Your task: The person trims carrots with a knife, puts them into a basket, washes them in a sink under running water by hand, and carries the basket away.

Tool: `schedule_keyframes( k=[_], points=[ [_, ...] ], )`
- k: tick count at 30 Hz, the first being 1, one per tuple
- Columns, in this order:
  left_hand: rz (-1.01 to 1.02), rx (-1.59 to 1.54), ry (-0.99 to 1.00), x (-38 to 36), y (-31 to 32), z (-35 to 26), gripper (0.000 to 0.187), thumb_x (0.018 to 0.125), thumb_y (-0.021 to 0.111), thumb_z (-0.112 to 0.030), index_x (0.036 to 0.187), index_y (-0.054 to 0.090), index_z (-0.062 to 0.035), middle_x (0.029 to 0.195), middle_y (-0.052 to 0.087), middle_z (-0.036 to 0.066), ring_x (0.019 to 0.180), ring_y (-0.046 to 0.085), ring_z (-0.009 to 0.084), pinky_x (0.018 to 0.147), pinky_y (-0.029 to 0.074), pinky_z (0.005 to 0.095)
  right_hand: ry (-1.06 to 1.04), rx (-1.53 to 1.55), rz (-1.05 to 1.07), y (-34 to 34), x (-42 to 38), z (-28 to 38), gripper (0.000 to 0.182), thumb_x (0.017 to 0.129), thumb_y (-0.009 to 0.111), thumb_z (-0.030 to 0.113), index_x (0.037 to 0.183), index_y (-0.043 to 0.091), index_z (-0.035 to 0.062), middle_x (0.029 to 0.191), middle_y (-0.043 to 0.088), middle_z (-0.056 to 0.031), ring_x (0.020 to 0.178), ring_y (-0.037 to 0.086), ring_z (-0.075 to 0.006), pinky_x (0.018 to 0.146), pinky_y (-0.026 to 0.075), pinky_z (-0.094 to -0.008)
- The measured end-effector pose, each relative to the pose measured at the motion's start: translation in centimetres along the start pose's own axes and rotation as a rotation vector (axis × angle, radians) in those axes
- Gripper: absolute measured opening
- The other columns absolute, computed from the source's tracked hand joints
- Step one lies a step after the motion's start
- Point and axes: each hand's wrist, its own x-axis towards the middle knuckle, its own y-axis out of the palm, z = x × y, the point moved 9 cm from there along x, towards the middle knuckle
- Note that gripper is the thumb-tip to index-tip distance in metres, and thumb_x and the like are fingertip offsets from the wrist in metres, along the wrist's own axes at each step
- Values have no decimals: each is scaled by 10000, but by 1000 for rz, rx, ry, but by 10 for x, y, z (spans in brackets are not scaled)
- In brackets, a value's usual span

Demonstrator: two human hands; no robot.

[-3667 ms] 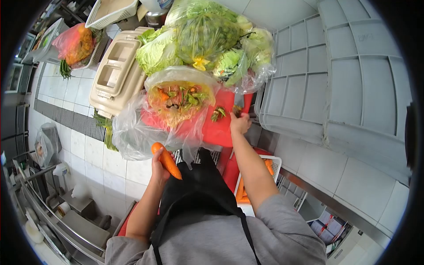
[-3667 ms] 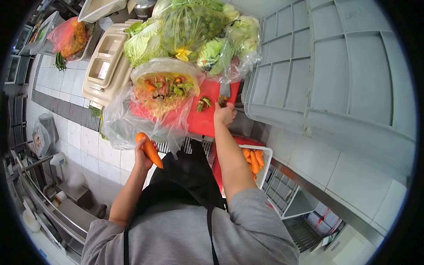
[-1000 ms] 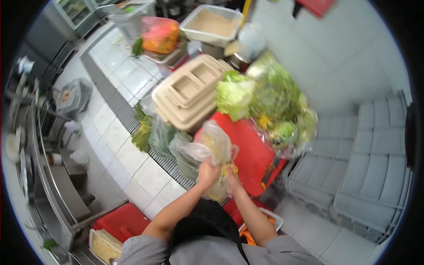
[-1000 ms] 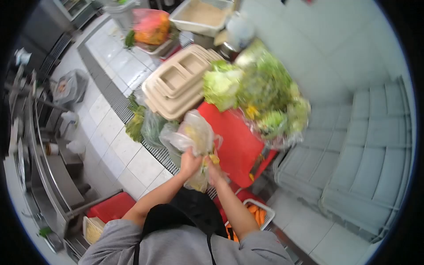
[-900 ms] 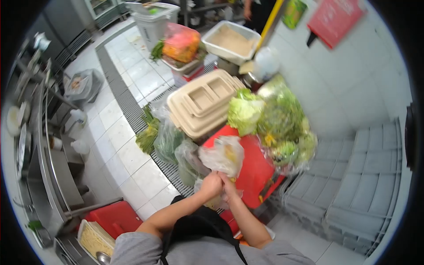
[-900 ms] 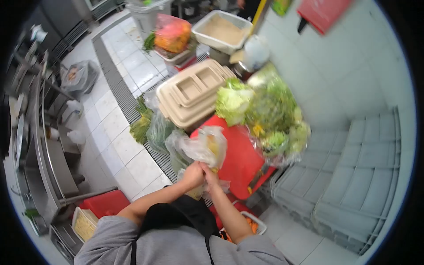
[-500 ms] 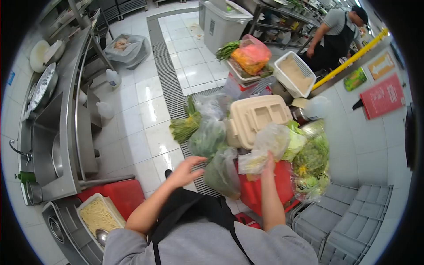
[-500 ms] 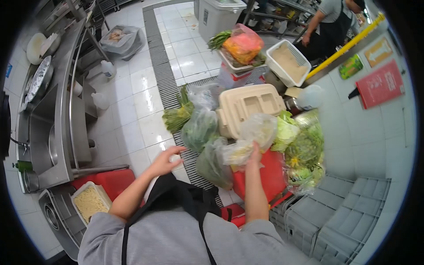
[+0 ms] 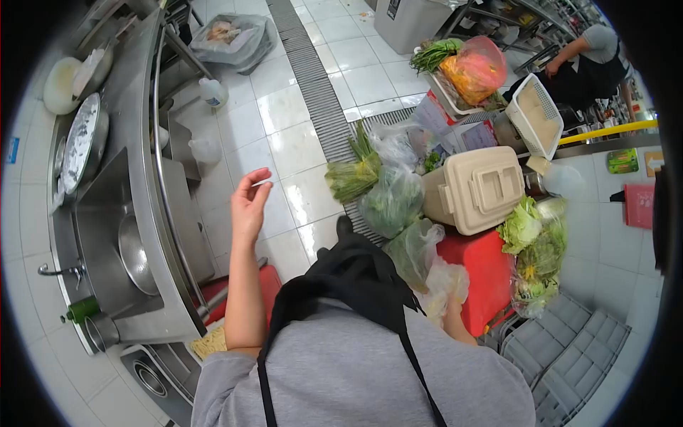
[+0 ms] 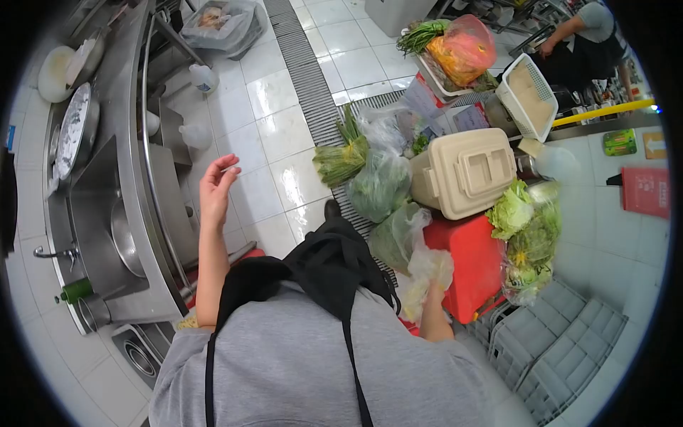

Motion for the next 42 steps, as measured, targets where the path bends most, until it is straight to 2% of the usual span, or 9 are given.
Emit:
schedule_keyframes(
  k=[6,11,18,20,27,32,36,40,42],
  points=[
    [5,20,105,92,-3,-42,249,794,538,-33,1039,529,9,978,574,58,842,535,104,758,415,217,-57,-218,101,84,62,3,541,695,625,143,1165,433,-43,1056,534,-143,951,527,-244,787,440,-337],
    [-116,-21,135,171,-42,-63,255,798,532,-33,1048,522,21,1002,563,81,888,526,125,780,422,241,-214,-487,144,323,14,162,418,697,624,181,1046,513,-19,953,566,-132,841,564,-263,664,469,-364],
    [-115,-83,-118,325,-70,-15,256,811,548,-158,1041,528,-46,982,567,48,851,534,121,725,431,239,-177,131,534,608,-41,288,426,700,618,201,1064,505,10,920,581,-105,811,569,-244,708,464,-355],
    [29,-184,-265,383,-35,-10,313,823,528,-255,1093,488,-101,986,563,47,856,545,152,724,445,283,-44,471,634,679,-66,318,431,700,626,172,1078,499,11,973,569,-103,831,561,-239,715,461,-340],
    [1028,-433,-885,477,220,-21,593,816,407,-536,1283,277,-193,1297,312,180,1079,429,404,808,376,597,-300,726,623,829,-221,458,457,728,618,246,1110,484,33,1021,547,-80,904,532,-208,792,432,-332],
    [1039,-646,-763,568,325,-59,415,771,594,-344,1085,487,-93,922,578,72,830,579,193,716,488,325,-622,239,806,892,-253,484,377,754,583,188,1074,492,9,938,570,-35,829,546,-154,740,441,-278],
    [1102,-501,-492,647,370,-28,414,827,537,-257,1179,425,-70,1083,519,91,936,538,217,825,451,349,-785,-101,961,953,-214,508,609,715,643,311,1189,410,8,1128,490,-161,1048,476,-244,845,397,-359],
    [1008,-677,-406,737,409,-30,410,865,451,-251,1224,385,-63,1153,473,97,1052,469,224,921,371,320,-1140,-660,469,1002,-186,572,1139,549,691,565,1341,47,58,1358,63,-250,1267,-46,-405,1001,18,-506],
    [1109,-590,-339,761,409,-55,420,862,447,-246,1228,376,-52,1164,468,107,1056,468,230,919,375,327,-1201,-592,462,1015,-214,617,1082,572,707,510,1332,98,36,1358,83,-223,1266,40,-373,1014,99,-449]
  ],
)
